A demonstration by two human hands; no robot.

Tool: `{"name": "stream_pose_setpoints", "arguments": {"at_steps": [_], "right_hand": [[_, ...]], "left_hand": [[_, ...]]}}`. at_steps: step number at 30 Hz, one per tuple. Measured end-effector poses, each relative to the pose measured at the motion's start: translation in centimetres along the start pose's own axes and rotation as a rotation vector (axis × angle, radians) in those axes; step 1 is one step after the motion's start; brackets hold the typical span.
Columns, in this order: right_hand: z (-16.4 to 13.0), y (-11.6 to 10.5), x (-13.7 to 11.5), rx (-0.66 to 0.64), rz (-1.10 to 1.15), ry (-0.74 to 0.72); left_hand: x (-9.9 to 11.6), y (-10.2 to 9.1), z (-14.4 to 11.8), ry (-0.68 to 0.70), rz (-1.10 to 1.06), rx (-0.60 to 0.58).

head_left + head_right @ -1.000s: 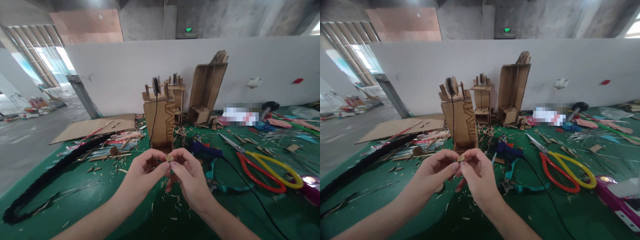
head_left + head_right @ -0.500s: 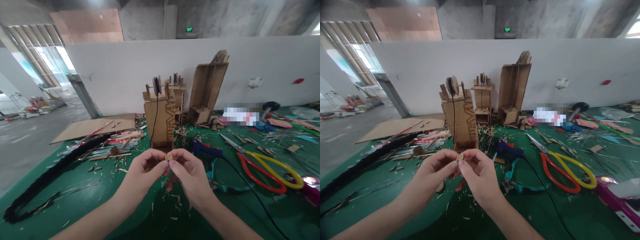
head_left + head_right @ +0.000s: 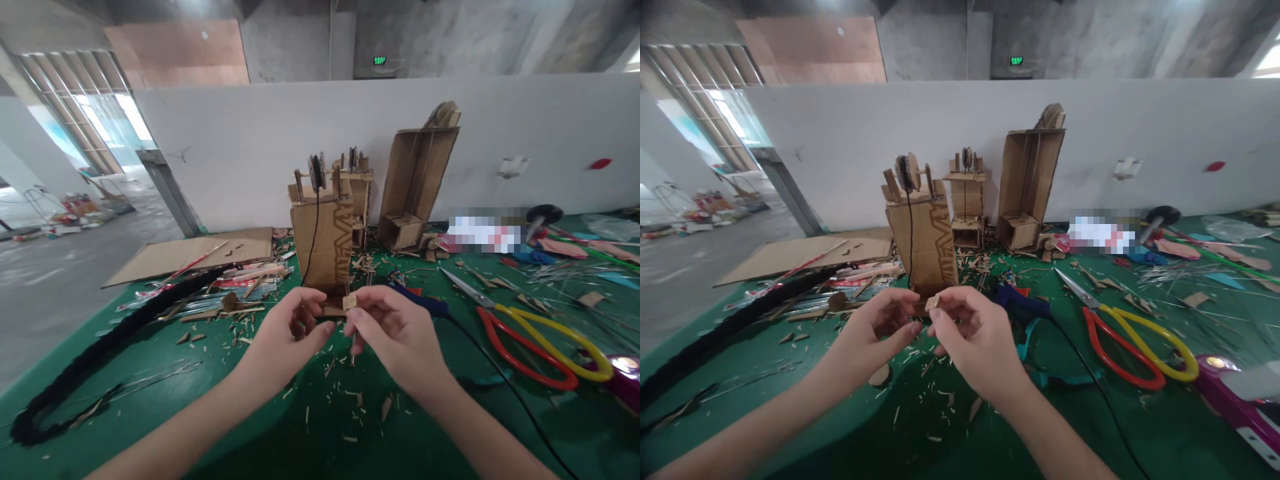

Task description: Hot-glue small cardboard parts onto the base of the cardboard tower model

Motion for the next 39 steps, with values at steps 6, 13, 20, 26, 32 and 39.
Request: {"name": "stream_pose_setpoints", "arguments": {"at_steps": [6, 13, 20, 26, 32, 39], "right_hand": [[1.7, -1.2, -1.0, -0.245, -0.821, -0.412], [2.8, -0.1, 1.5, -0.323, -0.998, -0.519], [3.1, -0.4, 2.6, -0.2, -0.961, -0.496], [2.9, -0.1, 3.1, -0.206, -0.962, -0.482], [2.8, 0.0, 3.3, -0.2, -0.962, -0.489], [2.7, -0.1, 3.5, -0.202, -0.921, -0.471]], "left_hand": [[0.2, -1.6, 1.0, 0.341, 0.734, 0.148], [-1.7, -0.1, 1.8, 0.387, 1.012, 0.195], [-3.4, -0.3, 2.4, 0.372, 0.886, 0.151], [-3.7, -0.1, 2.4, 0.345, 0.802, 0.125], [-3.4, 0.1, 2.1, 0.33, 0.814, 0.117], [-3.4, 0.3, 2.0, 0.295, 0.82, 0.11]]}}
Point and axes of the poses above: each hand's wrist, its own z-axis towards the middle knuckle, its own y-axis out of the palm, x = y × z, the point moved 6 cm from there along z, towards the middle knuckle, and after that the axes turned 2 degrees about -y, right-handed, at the moved point
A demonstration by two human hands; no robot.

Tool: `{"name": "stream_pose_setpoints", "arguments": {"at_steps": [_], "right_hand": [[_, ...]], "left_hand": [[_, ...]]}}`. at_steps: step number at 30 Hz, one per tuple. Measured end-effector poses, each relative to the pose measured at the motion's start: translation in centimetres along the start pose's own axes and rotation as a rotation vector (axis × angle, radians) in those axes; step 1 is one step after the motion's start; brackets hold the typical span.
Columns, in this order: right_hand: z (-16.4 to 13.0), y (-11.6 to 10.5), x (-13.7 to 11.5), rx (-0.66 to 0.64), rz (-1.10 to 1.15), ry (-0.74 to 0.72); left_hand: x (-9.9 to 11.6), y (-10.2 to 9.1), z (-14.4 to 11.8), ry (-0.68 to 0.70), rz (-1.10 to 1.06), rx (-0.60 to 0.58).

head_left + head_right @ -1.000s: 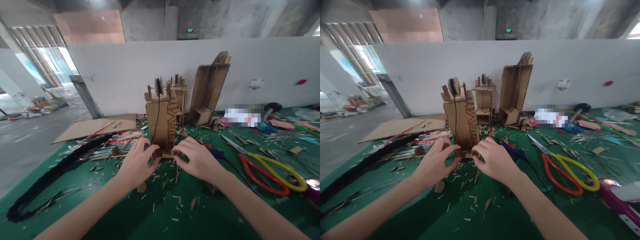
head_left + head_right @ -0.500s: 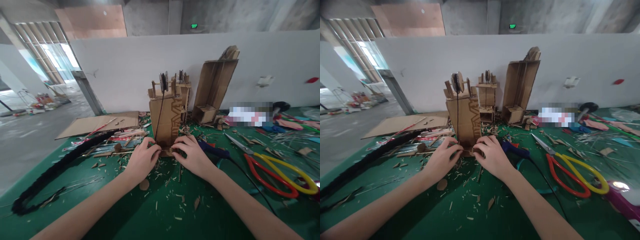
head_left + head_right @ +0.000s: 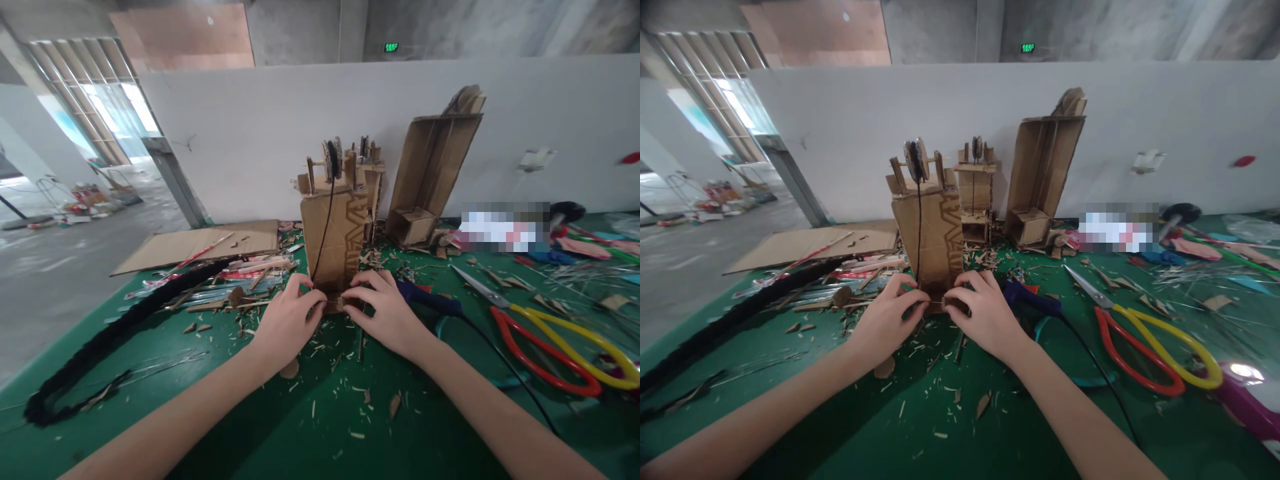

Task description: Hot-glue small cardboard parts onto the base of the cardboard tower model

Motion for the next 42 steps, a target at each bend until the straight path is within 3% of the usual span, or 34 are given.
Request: {"name": "stream_pose_setpoints", "arguments": {"at_steps": [19, 42], "right_hand": [[0.02, 0.12, -0.03, 0.004, 0.05, -0.005], [0.05, 0.21, -0.89, -0.024, -0.077, -0.02]], "left_hand": [[0.01, -0.05, 0.02, -0.015, 0.03, 0.024], [0.21, -0.05, 0.1, -0.011, 0.046, 0.034]]}}
Point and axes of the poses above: each hand's wrist, its own z-axis towards the middle knuckle, its own y-axis out of the palm, x = y × z, the point moved 6 cm from there along z, towards the middle knuckle, and after that the axes turned 2 degrees about -y, right-handed, at the moved point
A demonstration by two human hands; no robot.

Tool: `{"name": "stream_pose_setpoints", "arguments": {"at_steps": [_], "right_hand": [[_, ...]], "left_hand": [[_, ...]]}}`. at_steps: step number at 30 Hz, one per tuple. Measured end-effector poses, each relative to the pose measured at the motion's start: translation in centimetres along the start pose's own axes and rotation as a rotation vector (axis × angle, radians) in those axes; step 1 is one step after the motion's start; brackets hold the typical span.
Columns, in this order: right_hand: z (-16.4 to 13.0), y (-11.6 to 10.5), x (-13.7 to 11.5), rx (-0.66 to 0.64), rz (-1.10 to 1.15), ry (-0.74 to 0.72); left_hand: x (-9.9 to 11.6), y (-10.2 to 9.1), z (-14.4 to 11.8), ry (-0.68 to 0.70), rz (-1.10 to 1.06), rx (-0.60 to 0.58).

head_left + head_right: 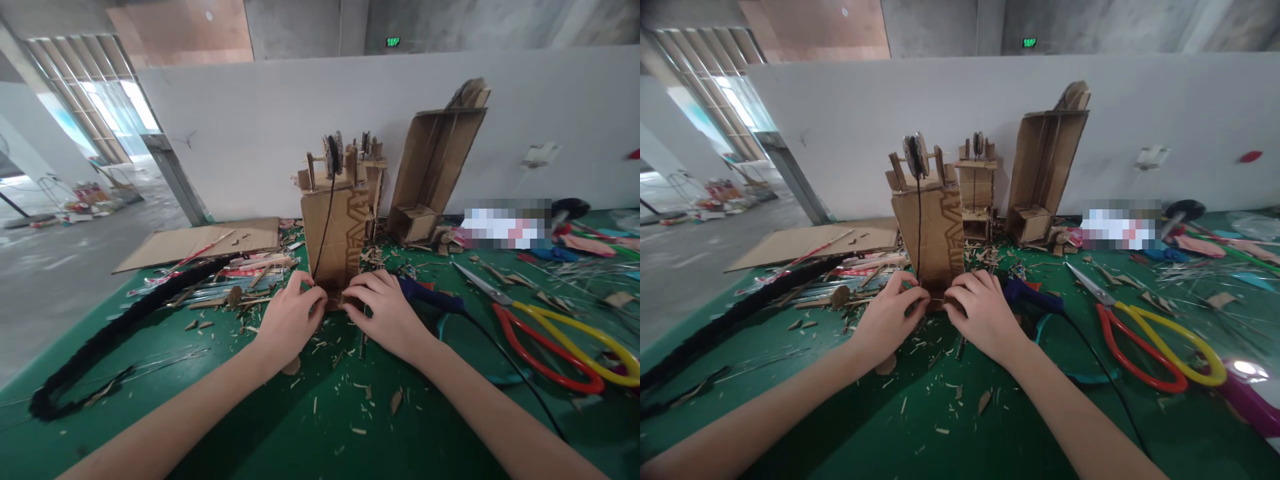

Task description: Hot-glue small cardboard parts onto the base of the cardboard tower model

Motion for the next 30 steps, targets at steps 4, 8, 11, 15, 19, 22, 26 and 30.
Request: {"name": "stream_pose_setpoints", "arguments": {"at_steps": [4, 8, 11, 15, 19, 22, 26, 30], "right_hand": [[0.1, 0.1, -0.14, -0.023, -0.038, 0.003], [0.07, 0.23, -0.23, -0.04, -0.055, 0.0], [-0.04, 0.19, -0.29, -0.042, -0.049, -0.006], [-0.11, 0.04, -0.21, -0.029, -0.027, 0.002], [-0.04, -0.02, -0.2, -0.024, -0.015, 0.008], [-0.01, 0.02, -0.22, -0.027, -0.022, 0.01], [-0.03, 0.16, -0.18, -0.03, -0.033, 0.021], [0.03, 0.22, -0.19, -0.028, -0.03, 0.026]], "left_hand": [[-0.02, 0.02, -0.03, 0.001, -0.001, 0.002], [0.0, -0.01, -0.06, -0.003, -0.007, 0.008], [0.02, -0.01, -0.03, 0.002, 0.006, 0.017], [-0.04, 0.07, 0.05, 0.005, 0.029, 0.019], [-0.11, 0.08, 0.07, 0.001, 0.036, 0.017], [-0.11, 0.09, 0.02, 0.004, 0.02, 0.015], [-0.15, 0.15, -0.02, 0.004, 0.014, 0.016], [-0.21, 0.25, 0.0, 0.007, 0.002, 0.013]]}}
Point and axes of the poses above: each hand's wrist, its own z-axis towards the middle knuckle, its own y-axis out of the palm, x = y × z, the point moved 6 cm from there along z, towards the middle knuckle, and after that the axes turned 2 degrees about -y, right-handed, at the moved point
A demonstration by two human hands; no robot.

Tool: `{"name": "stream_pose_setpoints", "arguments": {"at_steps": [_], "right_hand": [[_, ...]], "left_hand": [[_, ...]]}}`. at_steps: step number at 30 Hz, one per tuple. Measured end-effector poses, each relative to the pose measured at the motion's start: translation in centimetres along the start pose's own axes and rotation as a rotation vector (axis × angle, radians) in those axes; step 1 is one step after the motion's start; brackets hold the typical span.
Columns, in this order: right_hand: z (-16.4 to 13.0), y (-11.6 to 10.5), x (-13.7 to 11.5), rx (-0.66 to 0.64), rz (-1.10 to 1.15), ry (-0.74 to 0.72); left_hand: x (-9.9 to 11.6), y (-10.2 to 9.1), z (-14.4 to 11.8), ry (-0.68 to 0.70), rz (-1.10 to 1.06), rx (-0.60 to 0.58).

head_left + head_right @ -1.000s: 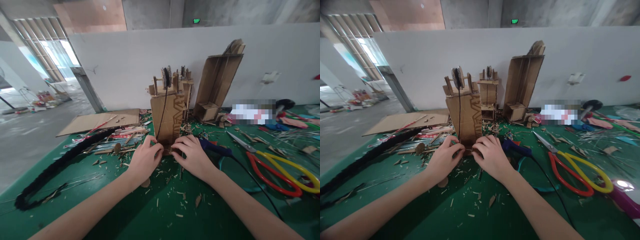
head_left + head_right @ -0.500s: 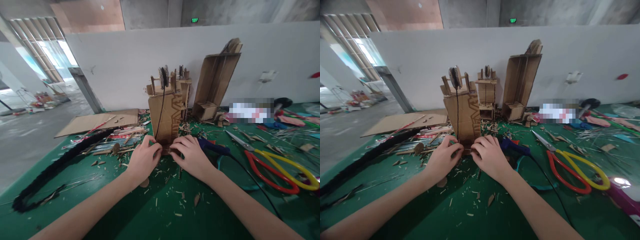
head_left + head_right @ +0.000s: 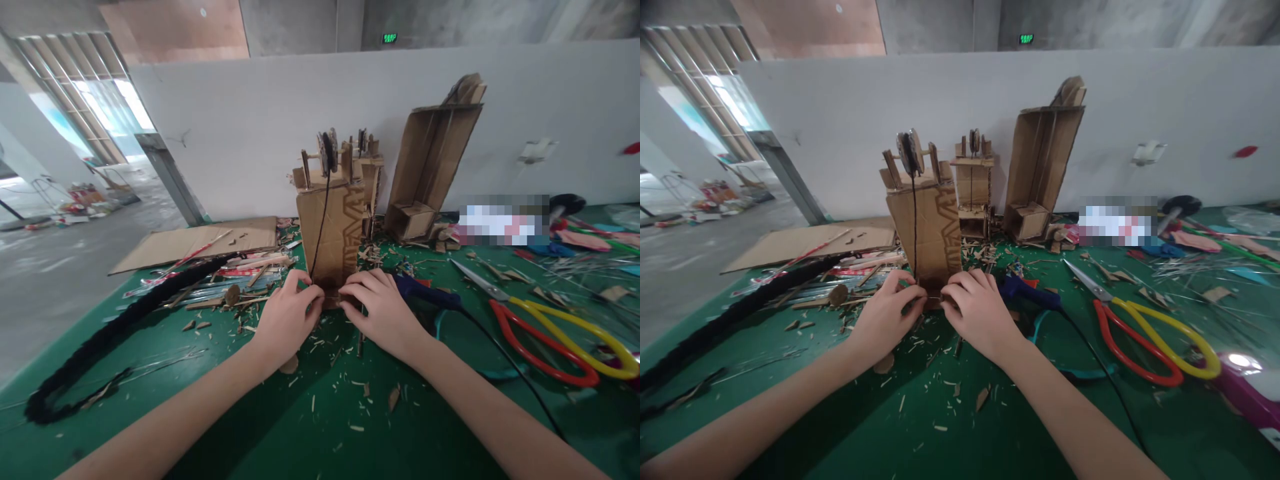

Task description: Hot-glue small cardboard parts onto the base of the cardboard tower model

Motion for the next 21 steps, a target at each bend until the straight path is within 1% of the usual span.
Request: {"name": "stream_pose_setpoints", "arguments": {"at_steps": [6, 15, 21], "right_hand": [[-0.01, 0.0, 0.02, -0.012, 0.005, -0.003], [-0.1, 0.1, -0.15, -0.012, -0.031, -0.032], [-0.03, 0.24, 0.06, -0.001, -0.035, -0.004]], "left_hand": [[-0.07, 0.05, 0.0, -0.019, 0.007, -0.005], [-0.06, 0.06, -0.03, -0.004, -0.011, 0.003], [-0.1, 0.1, -0.07, 0.007, -0.046, 0.015]]}}
Point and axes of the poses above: each hand's wrist, its own z-axis towards the middle knuckle, its own y-axis out of the palm, x = y × z, the point moved 6 cm from there along z, towards the middle knuckle, and after that the axes turned 2 degrees about -y, right-handed, at the moved point
